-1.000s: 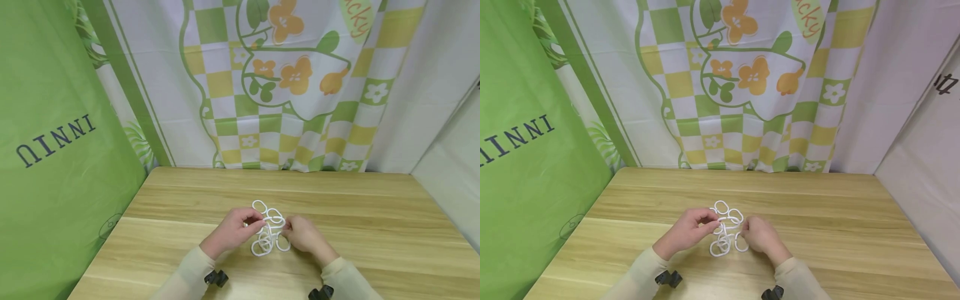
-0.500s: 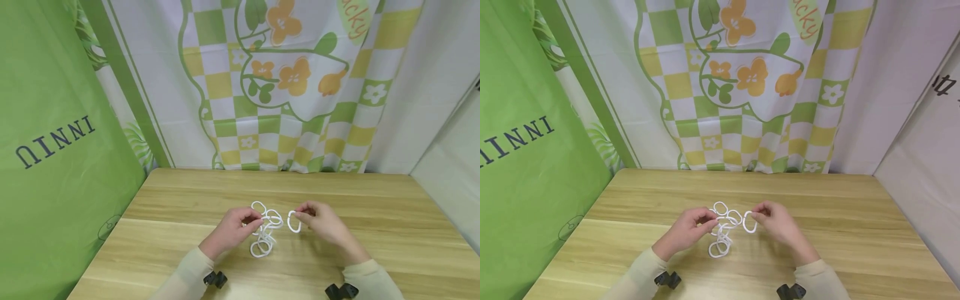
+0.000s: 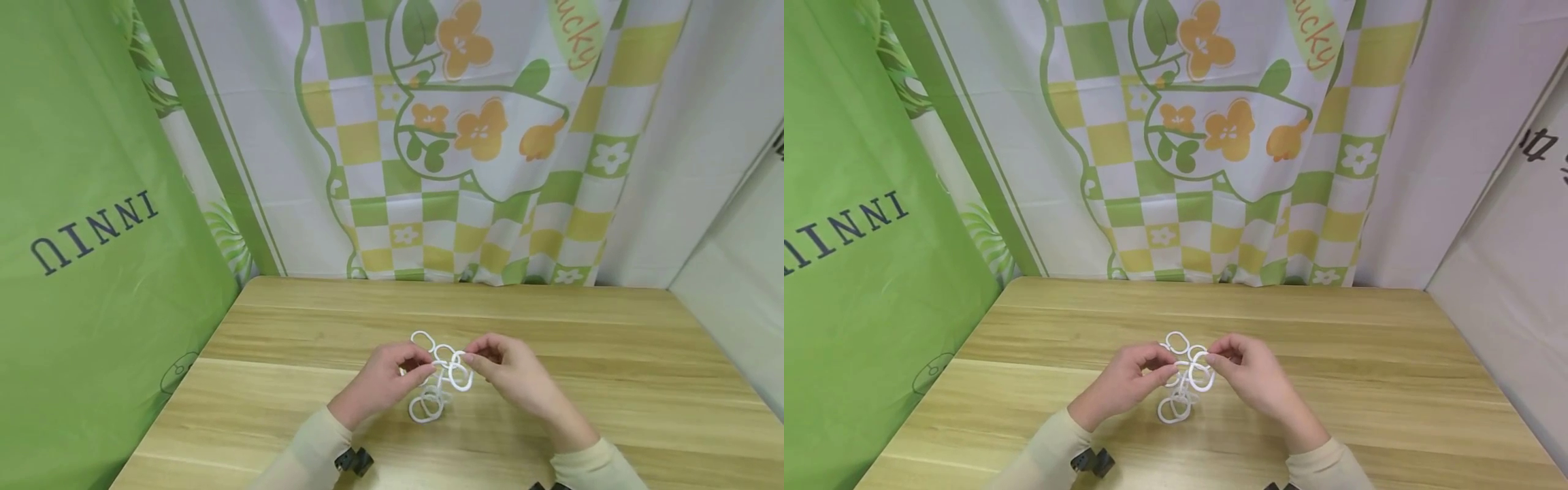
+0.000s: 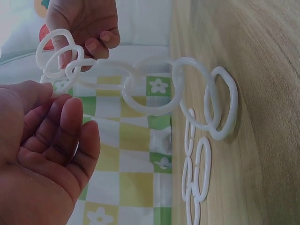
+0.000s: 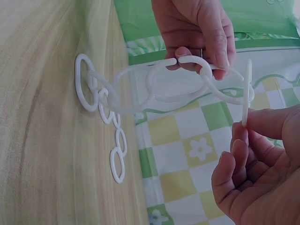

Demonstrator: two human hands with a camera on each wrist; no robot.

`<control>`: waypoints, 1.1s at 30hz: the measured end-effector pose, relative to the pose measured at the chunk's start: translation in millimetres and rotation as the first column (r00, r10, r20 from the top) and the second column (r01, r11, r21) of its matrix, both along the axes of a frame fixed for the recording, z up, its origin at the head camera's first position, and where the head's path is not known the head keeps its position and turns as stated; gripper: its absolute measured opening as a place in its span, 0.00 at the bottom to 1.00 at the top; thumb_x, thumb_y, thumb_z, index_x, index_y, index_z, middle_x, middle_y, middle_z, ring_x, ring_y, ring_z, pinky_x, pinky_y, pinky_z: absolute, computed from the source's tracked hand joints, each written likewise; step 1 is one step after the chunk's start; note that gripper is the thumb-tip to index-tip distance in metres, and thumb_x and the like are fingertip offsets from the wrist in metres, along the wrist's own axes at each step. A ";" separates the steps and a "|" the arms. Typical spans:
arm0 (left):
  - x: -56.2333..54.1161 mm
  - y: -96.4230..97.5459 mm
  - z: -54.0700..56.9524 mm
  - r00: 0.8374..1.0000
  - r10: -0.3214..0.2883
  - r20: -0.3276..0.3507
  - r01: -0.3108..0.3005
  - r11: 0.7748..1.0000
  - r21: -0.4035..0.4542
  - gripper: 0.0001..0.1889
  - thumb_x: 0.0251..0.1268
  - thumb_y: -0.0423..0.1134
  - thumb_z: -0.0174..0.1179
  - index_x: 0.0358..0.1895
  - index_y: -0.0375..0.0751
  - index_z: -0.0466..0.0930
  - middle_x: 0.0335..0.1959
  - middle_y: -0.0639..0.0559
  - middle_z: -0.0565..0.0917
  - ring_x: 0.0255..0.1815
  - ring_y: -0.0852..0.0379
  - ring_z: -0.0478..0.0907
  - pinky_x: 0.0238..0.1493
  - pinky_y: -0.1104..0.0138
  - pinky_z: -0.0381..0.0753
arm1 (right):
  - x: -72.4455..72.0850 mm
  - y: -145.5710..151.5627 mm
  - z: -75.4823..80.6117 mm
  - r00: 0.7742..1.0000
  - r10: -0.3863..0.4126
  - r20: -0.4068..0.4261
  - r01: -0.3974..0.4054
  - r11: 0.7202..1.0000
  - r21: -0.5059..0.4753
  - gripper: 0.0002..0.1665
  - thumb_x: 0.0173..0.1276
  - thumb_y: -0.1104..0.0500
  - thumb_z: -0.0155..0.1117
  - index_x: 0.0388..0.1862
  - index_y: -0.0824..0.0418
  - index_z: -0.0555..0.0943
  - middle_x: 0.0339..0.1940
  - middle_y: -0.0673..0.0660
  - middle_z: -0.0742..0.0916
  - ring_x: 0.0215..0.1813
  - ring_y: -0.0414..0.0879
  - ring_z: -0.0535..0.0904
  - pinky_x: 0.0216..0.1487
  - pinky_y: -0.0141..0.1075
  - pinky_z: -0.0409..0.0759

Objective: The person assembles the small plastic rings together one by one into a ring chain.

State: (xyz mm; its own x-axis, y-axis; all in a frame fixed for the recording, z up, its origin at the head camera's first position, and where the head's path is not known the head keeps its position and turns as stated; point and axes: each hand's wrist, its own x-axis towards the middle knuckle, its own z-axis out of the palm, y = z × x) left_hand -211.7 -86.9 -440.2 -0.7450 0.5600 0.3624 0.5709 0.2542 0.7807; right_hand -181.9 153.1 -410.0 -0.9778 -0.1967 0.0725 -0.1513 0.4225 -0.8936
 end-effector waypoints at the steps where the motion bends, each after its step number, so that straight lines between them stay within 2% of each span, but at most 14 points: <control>1: 0.2 0.2 -0.2 1.000 0.000 -0.005 0.000 1.000 -0.004 0.07 0.69 0.39 0.62 0.41 0.40 0.84 0.33 0.57 0.83 0.32 0.64 0.78 0.35 0.70 0.81 | 0.1 -0.6 -0.6 1.000 0.000 0.004 0.000 1.000 0.001 0.10 0.68 0.56 0.66 0.42 0.62 0.81 0.32 0.55 0.83 0.31 0.45 0.75 0.29 0.32 0.75; 11: 0.5 1.3 -0.7 0.999 -0.007 -0.034 0.007 1.000 -0.012 0.07 0.70 0.42 0.61 0.40 0.42 0.84 0.32 0.60 0.82 0.32 0.66 0.77 0.35 0.70 0.80 | 1.3 -3.4 -0.4 1.000 -0.024 0.001 0.024 1.000 0.019 0.07 0.67 0.58 0.67 0.39 0.60 0.82 0.30 0.53 0.83 0.31 0.45 0.76 0.29 0.33 0.75; 18: 0.1 0.4 -1.6 0.998 -0.010 -0.057 0.009 1.000 -0.017 0.06 0.70 0.42 0.61 0.40 0.45 0.84 0.32 0.61 0.81 0.31 0.67 0.77 0.32 0.71 0.80 | 1.5 -5.2 -0.3 0.999 -0.034 -0.023 0.035 0.999 0.024 0.12 0.66 0.57 0.69 0.45 0.63 0.83 0.31 0.52 0.85 0.33 0.45 0.77 0.30 0.33 0.77; 22: -0.3 -0.6 -1.4 0.999 -0.014 -0.050 0.014 1.000 -0.011 0.06 0.69 0.42 0.62 0.40 0.45 0.84 0.31 0.61 0.81 0.30 0.66 0.77 0.31 0.69 0.80 | 1.7 -5.9 -0.9 0.998 -0.055 -0.012 0.056 0.998 0.036 0.11 0.68 0.57 0.67 0.45 0.61 0.84 0.33 0.53 0.85 0.34 0.46 0.78 0.32 0.33 0.78; 26: 0.0 -2.0 -0.1 0.999 -0.039 -0.029 0.038 0.999 -0.027 0.05 0.68 0.41 0.63 0.39 0.45 0.84 0.32 0.60 0.81 0.30 0.66 0.77 0.31 0.67 0.81 | 1.4 -5.8 -1.4 0.997 -0.078 -0.014 0.079 0.996 0.039 0.10 0.70 0.57 0.65 0.45 0.61 0.84 0.34 0.53 0.85 0.35 0.47 0.79 0.33 0.34 0.79; 33: 0.0 -3.4 2.1 0.994 -0.103 -0.028 0.101 0.992 -0.082 0.04 0.66 0.39 0.65 0.38 0.44 0.82 0.32 0.60 0.81 0.30 0.68 0.76 0.33 0.72 0.80 | 0.8 -8.7 -1.6 0.995 -0.100 -0.022 0.100 0.995 -0.007 0.10 0.71 0.58 0.64 0.45 0.64 0.82 0.33 0.54 0.84 0.33 0.46 0.77 0.32 0.33 0.79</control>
State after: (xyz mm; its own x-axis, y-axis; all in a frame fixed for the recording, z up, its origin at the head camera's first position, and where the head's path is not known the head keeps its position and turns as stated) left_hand -211.7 -90.2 -438.1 -0.6711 0.6606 0.3365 0.6217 0.2543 0.7408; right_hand -181.1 144.4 -411.6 -0.9907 -0.0973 0.0950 -0.1280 0.4310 -0.8932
